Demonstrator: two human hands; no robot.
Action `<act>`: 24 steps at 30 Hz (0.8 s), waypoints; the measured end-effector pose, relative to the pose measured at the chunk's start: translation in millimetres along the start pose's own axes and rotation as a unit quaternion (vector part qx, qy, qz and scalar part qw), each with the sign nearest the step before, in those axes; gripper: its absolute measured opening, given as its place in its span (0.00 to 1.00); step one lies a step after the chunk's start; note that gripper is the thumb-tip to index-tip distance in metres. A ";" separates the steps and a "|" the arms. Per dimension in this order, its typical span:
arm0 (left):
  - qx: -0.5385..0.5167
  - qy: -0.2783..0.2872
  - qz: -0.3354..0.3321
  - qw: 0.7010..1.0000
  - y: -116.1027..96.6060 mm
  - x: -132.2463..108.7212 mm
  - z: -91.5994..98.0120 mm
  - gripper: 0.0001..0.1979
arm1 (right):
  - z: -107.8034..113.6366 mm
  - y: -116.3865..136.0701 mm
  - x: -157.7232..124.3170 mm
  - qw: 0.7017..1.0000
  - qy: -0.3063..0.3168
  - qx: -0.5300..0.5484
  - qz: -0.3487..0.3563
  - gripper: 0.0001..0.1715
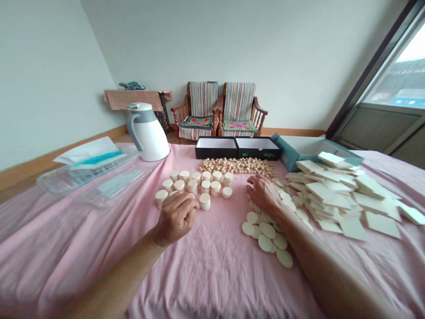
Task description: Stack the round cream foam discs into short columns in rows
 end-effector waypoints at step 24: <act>0.044 -0.062 0.048 0.996 29.0 -8.4 7.3 0.10 | 2.9 17.7 -8.0 0.999 -0.037 0.028 0.019 0.12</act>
Point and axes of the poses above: each hand's wrist, its own x-axis towards the middle knuckle, its own z-axis out of the back of the hand, y = z × x, the point moved 3 cm from there along x, towards the middle knuckle, and after that the axes turned 6 degrees about z, right-handed, at the moved point
